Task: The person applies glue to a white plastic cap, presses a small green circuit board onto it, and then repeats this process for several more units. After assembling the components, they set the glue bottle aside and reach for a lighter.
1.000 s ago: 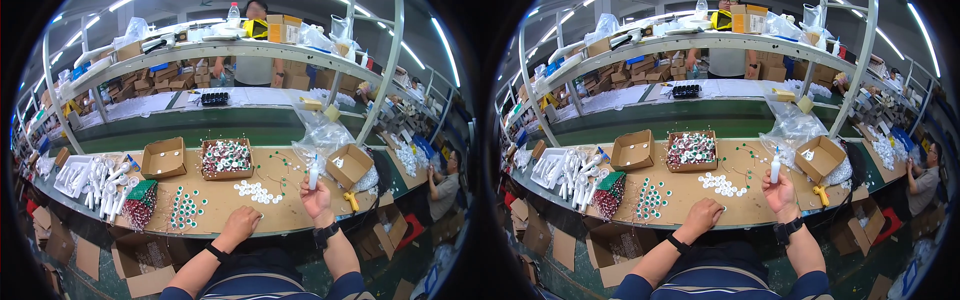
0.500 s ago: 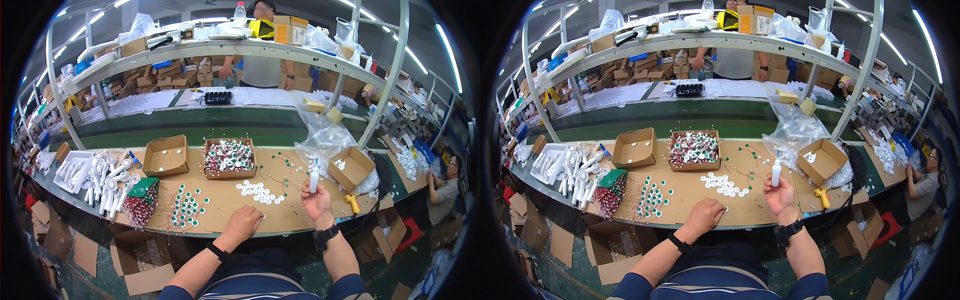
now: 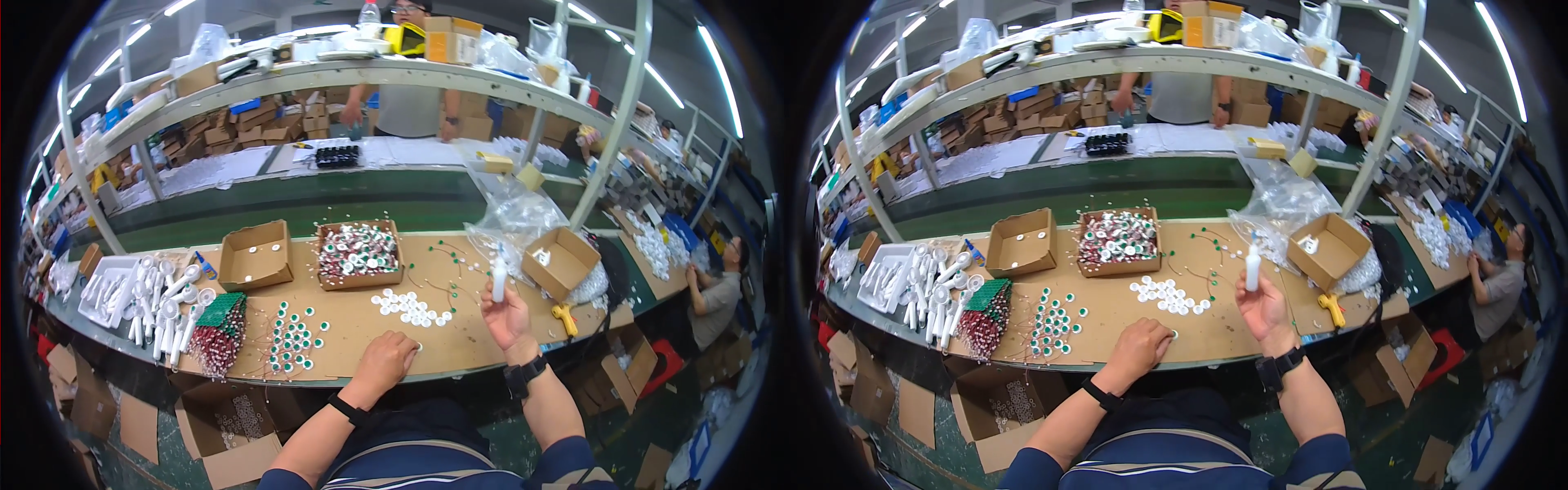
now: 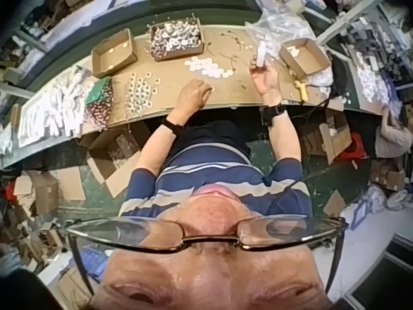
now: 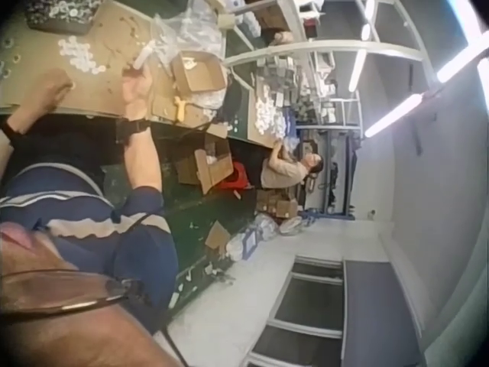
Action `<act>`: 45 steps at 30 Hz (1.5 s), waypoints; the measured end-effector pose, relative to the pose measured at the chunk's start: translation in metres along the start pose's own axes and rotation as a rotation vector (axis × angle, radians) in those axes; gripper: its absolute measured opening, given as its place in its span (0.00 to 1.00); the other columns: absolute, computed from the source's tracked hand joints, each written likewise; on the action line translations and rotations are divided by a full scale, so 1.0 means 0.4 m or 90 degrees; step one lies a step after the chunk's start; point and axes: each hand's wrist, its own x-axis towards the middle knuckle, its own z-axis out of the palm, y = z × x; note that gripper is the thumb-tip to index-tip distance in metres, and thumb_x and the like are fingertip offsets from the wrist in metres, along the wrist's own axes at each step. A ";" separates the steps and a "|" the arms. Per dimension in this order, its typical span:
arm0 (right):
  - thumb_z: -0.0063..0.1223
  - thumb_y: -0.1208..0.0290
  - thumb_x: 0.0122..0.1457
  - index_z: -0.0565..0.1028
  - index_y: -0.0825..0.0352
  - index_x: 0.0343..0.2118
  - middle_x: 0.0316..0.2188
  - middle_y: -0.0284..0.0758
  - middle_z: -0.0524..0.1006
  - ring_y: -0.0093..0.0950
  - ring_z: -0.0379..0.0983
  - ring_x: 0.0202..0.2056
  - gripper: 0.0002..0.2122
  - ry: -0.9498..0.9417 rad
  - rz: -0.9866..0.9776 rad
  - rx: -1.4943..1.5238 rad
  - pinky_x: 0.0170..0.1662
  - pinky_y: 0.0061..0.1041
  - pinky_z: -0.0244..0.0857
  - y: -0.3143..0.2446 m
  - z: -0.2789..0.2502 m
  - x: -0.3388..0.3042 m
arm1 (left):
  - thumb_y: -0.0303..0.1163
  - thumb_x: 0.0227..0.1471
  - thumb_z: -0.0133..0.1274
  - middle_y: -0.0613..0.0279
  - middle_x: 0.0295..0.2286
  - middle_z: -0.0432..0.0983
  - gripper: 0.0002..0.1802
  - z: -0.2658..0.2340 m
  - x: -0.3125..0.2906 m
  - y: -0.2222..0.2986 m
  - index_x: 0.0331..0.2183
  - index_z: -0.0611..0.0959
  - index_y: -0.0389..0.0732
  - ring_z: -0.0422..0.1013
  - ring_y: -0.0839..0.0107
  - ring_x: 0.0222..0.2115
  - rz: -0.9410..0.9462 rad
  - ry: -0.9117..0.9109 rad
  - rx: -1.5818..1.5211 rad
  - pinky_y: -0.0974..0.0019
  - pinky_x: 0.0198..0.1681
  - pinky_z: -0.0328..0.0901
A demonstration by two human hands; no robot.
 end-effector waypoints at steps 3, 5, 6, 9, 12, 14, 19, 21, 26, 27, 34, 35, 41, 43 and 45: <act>0.53 0.71 0.73 0.72 0.69 0.61 0.48 0.35 0.78 0.29 0.76 0.45 0.16 -0.026 -0.021 -0.027 0.50 0.27 0.77 -0.010 -0.010 0.003 | 0.29 0.55 0.66 0.57 0.30 0.80 0.03 -0.012 -0.012 -0.001 0.33 0.89 0.42 0.77 0.54 0.35 -0.004 0.004 -0.005 0.52 0.39 0.73; 0.57 0.75 0.71 0.72 0.69 0.62 0.53 0.38 0.79 0.31 0.78 0.52 0.19 -0.106 -0.033 -0.062 0.56 0.29 0.78 -0.019 0.016 -0.001 | 0.28 0.55 0.66 0.56 0.30 0.80 0.03 -0.014 -0.008 0.000 0.33 0.89 0.42 0.78 0.53 0.35 0.001 0.005 -0.010 0.52 0.39 0.73; 0.57 0.75 0.71 0.72 0.69 0.62 0.53 0.38 0.79 0.31 0.78 0.52 0.19 -0.096 -0.045 -0.063 0.56 0.29 0.78 -0.036 0.019 -0.007 | 0.28 0.54 0.66 0.56 0.29 0.80 0.03 -0.013 -0.010 0.001 0.33 0.89 0.42 0.78 0.53 0.35 -0.003 0.005 -0.013 0.51 0.39 0.73; 0.59 0.77 0.69 0.71 0.69 0.64 0.54 0.37 0.79 0.31 0.79 0.53 0.21 -0.041 -0.075 -0.189 0.57 0.30 0.78 -0.061 0.018 -0.001 | 0.28 0.54 0.66 0.56 0.29 0.80 0.03 -0.005 -0.006 -0.001 0.33 0.88 0.41 0.77 0.52 0.34 -0.021 -0.009 -0.015 0.51 0.39 0.73; 0.62 0.77 0.66 0.77 0.69 0.57 0.48 0.34 0.83 0.28 0.81 0.48 0.18 0.094 -0.222 -0.455 0.55 0.30 0.76 -0.106 -0.016 0.050 | 0.27 0.53 0.67 0.55 0.29 0.80 0.04 0.011 0.002 -0.007 0.33 0.88 0.40 0.77 0.51 0.34 -0.017 -0.001 0.012 0.51 0.38 0.73; 0.64 0.75 0.64 0.80 0.71 0.54 0.45 0.34 0.85 0.25 0.81 0.44 0.16 0.153 -0.271 -0.705 0.49 0.28 0.77 -0.176 -0.058 0.069 | 0.26 0.51 0.68 0.55 0.29 0.80 0.05 0.009 0.019 0.006 0.33 0.88 0.40 0.77 0.51 0.34 -0.011 -0.002 0.027 0.51 0.38 0.73; 0.70 0.68 0.57 0.83 0.70 0.47 0.41 0.42 0.88 0.35 0.86 0.42 0.17 0.230 -0.278 -0.998 0.46 0.34 0.78 -0.222 -0.085 0.148 | 0.25 0.51 0.69 0.55 0.29 0.80 0.06 0.011 0.021 0.002 0.33 0.88 0.40 0.77 0.52 0.34 -0.043 0.013 0.008 0.52 0.38 0.73; 0.71 0.66 0.55 0.83 0.70 0.46 0.39 0.47 0.87 0.41 0.86 0.42 0.18 0.218 -0.229 -1.109 0.47 0.37 0.78 -0.215 -0.107 0.170 | 0.25 0.52 0.69 0.55 0.29 0.80 0.06 0.010 0.018 0.009 0.33 0.88 0.40 0.77 0.52 0.34 -0.050 0.013 0.021 0.52 0.38 0.73; 0.70 0.66 0.54 0.83 0.69 0.41 0.35 0.48 0.86 0.43 0.85 0.37 0.15 0.201 -0.198 -1.247 0.44 0.38 0.77 -0.146 -0.128 0.201 | 0.25 0.52 0.69 0.55 0.29 0.80 0.06 0.004 0.014 0.014 0.33 0.88 0.40 0.77 0.53 0.34 -0.065 0.000 0.030 0.52 0.38 0.73; 0.70 0.66 0.54 0.83 0.69 0.41 0.35 0.48 0.86 0.43 0.85 0.37 0.15 0.202 -0.196 -1.247 0.44 0.38 0.77 -0.141 -0.136 0.208 | 0.25 0.52 0.69 0.55 0.29 0.80 0.06 0.003 0.017 0.015 0.33 0.88 0.40 0.77 0.53 0.34 -0.065 -0.002 0.029 0.52 0.38 0.73; 0.74 0.63 0.54 0.81 0.69 0.48 0.43 0.50 0.86 0.46 0.85 0.45 0.22 0.157 -0.129 -1.254 0.47 0.41 0.77 -0.198 -0.106 0.207 | 0.24 0.51 0.69 0.54 0.29 0.80 0.06 0.011 0.055 0.011 0.33 0.87 0.40 0.77 0.50 0.34 -0.070 -0.016 0.027 0.51 0.38 0.72; 0.74 0.62 0.54 0.81 0.69 0.51 0.45 0.49 0.86 0.44 0.85 0.47 0.24 0.146 -0.124 -1.232 0.49 0.41 0.77 -0.205 -0.079 0.181 | 0.24 0.51 0.69 0.54 0.29 0.79 0.06 0.001 0.043 0.012 0.32 0.87 0.40 0.76 0.50 0.34 -0.074 -0.024 0.034 0.50 0.37 0.72; 0.72 0.65 0.59 0.81 0.70 0.56 0.49 0.46 0.86 0.37 0.85 0.51 0.24 0.130 -0.337 -1.196 0.53 0.35 0.78 -0.392 0.109 0.141 | 0.25 0.51 0.69 0.54 0.30 0.79 0.07 -0.018 0.021 0.006 0.32 0.85 0.40 0.75 0.49 0.33 -0.076 -0.003 0.012 0.48 0.37 0.71; 0.69 0.66 0.62 0.82 0.70 0.55 0.48 0.45 0.87 0.35 0.86 0.49 0.21 0.208 -0.391 -1.168 0.54 0.32 0.78 -0.528 0.228 0.166 | 0.24 0.50 0.69 0.55 0.30 0.79 0.08 -0.018 0.034 0.013 0.32 0.85 0.40 0.75 0.50 0.33 -0.066 -0.005 -0.011 0.49 0.37 0.71; 0.67 0.67 0.63 0.82 0.70 0.56 0.47 0.43 0.88 0.35 0.86 0.48 0.19 0.215 -0.497 -1.163 0.54 0.31 0.78 -0.665 0.306 0.224 | 0.24 0.49 0.69 0.56 0.30 0.80 0.08 -0.031 0.035 0.021 0.33 0.85 0.40 0.75 0.51 0.33 -0.053 -0.007 -0.030 0.49 0.37 0.71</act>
